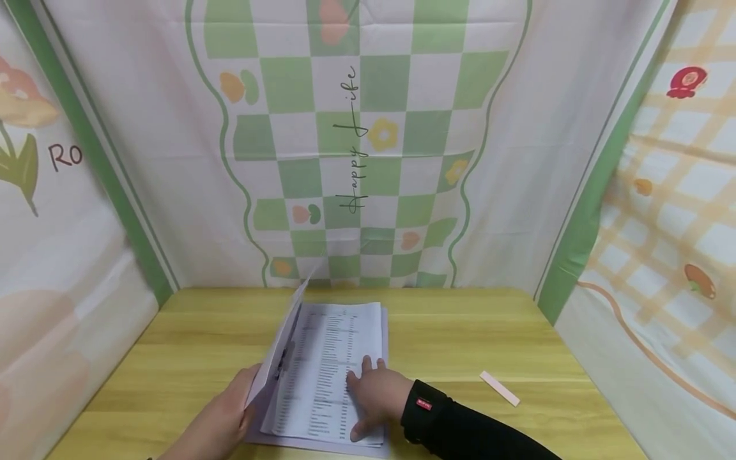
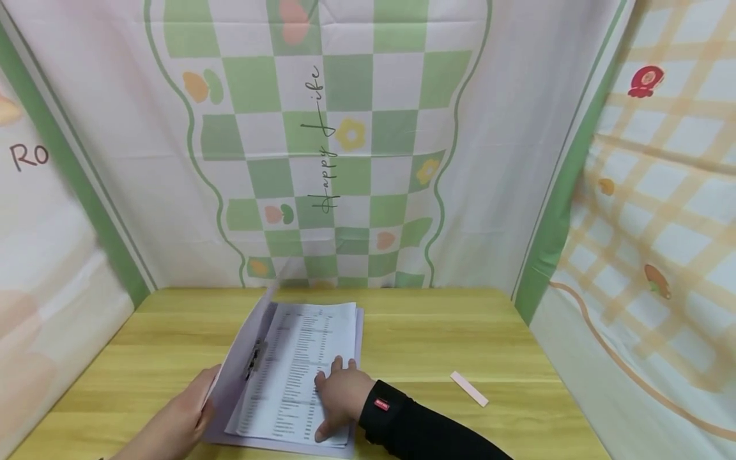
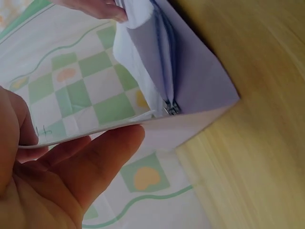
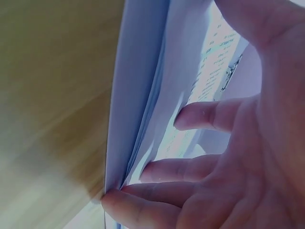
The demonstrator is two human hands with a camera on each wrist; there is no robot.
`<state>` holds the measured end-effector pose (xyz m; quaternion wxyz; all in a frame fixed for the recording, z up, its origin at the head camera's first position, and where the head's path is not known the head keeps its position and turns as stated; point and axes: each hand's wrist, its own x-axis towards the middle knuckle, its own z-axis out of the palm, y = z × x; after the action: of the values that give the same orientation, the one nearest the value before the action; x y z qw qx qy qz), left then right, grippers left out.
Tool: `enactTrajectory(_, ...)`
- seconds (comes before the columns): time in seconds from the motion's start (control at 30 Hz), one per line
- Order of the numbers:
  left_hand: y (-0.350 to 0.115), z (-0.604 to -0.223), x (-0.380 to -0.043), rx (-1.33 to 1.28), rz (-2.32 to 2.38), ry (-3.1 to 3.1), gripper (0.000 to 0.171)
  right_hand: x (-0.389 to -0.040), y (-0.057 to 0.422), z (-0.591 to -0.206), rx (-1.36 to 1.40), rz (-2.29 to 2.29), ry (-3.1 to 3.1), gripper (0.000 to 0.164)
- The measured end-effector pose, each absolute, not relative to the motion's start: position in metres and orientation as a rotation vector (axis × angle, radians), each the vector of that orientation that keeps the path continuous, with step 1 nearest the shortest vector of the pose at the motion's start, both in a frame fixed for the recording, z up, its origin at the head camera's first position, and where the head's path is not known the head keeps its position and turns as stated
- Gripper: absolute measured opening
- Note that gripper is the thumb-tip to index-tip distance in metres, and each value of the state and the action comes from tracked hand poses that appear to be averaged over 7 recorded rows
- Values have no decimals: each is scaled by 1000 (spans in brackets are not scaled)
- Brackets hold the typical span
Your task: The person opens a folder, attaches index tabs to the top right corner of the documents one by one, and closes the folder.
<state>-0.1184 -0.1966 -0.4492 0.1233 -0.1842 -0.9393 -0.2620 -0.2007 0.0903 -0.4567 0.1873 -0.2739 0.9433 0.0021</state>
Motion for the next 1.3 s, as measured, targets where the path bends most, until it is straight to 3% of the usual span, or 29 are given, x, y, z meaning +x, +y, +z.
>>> enactTrajectory(0.43, -206, -458, -121, -535, -740, -2586, 54, -197, 103, -460, -734, -33, 2669, 100)
enactTrajectory(0.77, -220, -464, -124, -526, -790, -2508, 69, -199, 123, -454, -738, -51, 2677, 103)
enactTrajectory(0.83, -224, -470, -122, -513, -755, -2473, 65, -197, 127, -454, -730, -54, 2673, 103)
enactTrajectory(0.97, -232, -477, -114, -310, -829, -2597, 29, -194, 133, -454, -724, -60, 2648, 102)
enactTrajectory(1.03, -237, -477, -112, -233, -843, -2596, 24, -193, 136, -454, -728, -63, 2643, 101)
enactTrajectory(1.1, -246, -478, -114, -231, -869, -2512, 41, -193, 139, -454, -730, -73, 2641, 101)
enactTrajectory(1.2, -256, -472, -113, -193, -799, -2383, 92, -194, 142, -455, -745, -94, 2643, 102)
enactTrajectory(1.3, -259, -462, -107, -37, -813, -2389, 125, -196, 144, -456, -768, -102, 2647, 102)
